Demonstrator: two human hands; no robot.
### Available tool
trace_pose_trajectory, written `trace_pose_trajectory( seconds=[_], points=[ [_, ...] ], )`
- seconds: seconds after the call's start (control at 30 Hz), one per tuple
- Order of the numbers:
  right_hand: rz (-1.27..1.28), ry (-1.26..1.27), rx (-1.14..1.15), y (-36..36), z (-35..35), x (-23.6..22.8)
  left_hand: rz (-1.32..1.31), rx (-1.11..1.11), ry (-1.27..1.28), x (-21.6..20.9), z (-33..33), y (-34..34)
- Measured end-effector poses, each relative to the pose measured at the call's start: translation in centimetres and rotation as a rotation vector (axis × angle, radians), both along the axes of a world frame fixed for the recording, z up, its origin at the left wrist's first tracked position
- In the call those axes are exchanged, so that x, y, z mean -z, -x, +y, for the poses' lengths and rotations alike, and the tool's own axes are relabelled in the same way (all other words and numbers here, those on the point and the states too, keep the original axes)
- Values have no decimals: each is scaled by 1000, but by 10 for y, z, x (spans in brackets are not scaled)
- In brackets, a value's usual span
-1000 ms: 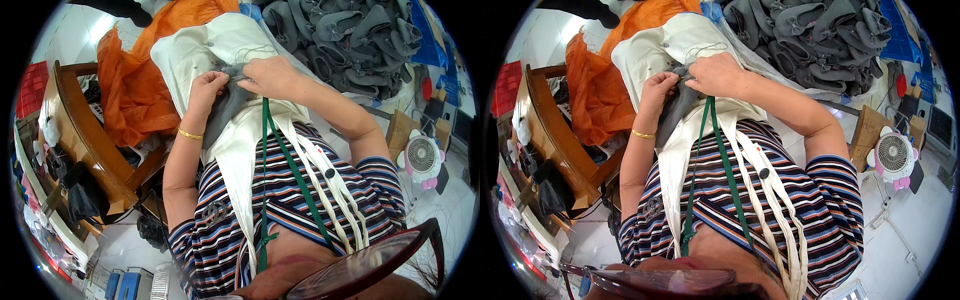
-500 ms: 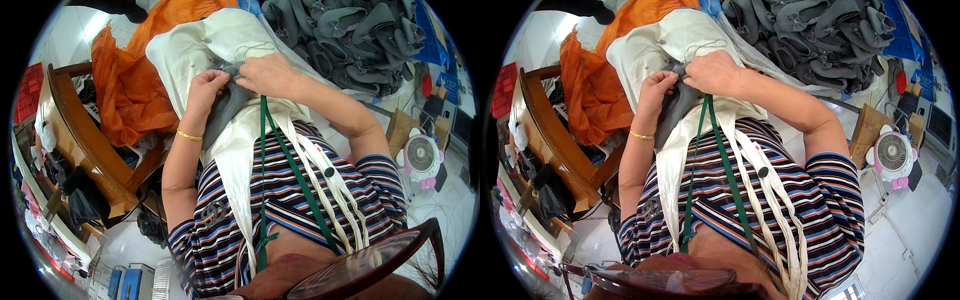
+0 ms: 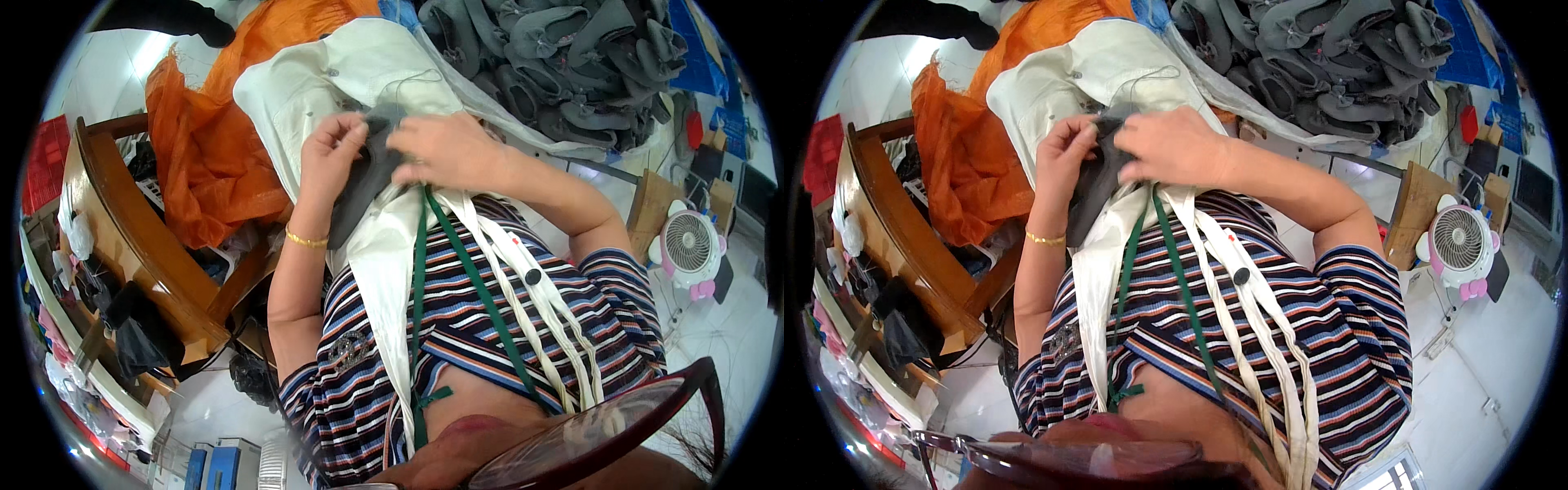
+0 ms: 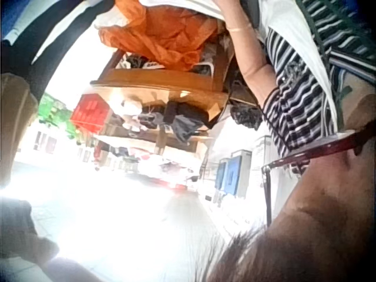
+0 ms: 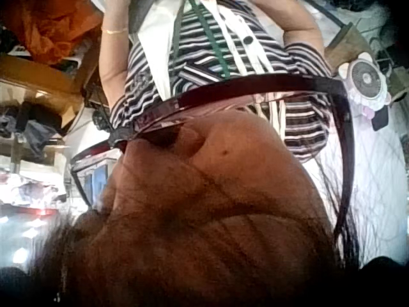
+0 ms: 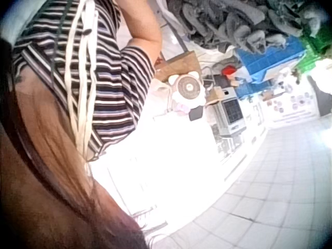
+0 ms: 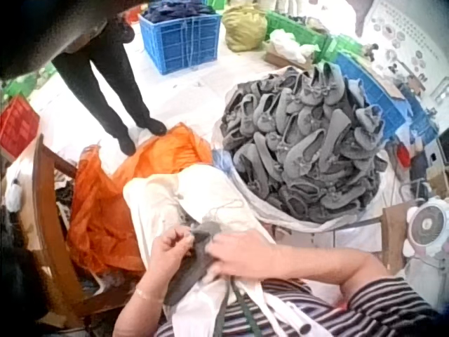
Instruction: The person is sitting on the floor in a workshop, sewing grey slip-on shoes by hand. They use a needle and thread to stitch the edges of the shoes, occasionally picking up new shoes from a large pile nearby. The person works on one shoe at a time, manipulating the fabric and thread with both hands.
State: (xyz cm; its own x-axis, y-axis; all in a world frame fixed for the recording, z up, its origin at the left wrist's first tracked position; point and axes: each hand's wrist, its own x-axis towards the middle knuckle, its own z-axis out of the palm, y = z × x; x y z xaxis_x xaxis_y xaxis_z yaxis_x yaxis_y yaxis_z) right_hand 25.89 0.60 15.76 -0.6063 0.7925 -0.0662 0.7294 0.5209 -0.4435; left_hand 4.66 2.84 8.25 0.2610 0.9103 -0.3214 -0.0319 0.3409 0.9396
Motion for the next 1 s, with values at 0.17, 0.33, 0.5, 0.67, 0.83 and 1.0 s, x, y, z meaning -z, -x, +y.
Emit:
trace_pose_trajectory(
  seconds=[0.17,0.33,0.5,0.67,0.83,1.0],
  points=[
    [89,-23,79,-20,10,32,209,296,-224,-12,-32,-1],
    [99,-38,3,-24,9,43,214,248,-119,-19,-43,0],
    [107,-13,12,-32,0,51,157,131,-73,-14,-52,-3],
    [208,7,168,-57,-5,61,-31,-72,251,-16,-62,-2],
    [1060,956,582,-96,17,30,-25,-7,484,-27,-43,-10],
    [1043,602,540,-95,38,25,-42,-10,456,-19,-41,-24]
  ],
)
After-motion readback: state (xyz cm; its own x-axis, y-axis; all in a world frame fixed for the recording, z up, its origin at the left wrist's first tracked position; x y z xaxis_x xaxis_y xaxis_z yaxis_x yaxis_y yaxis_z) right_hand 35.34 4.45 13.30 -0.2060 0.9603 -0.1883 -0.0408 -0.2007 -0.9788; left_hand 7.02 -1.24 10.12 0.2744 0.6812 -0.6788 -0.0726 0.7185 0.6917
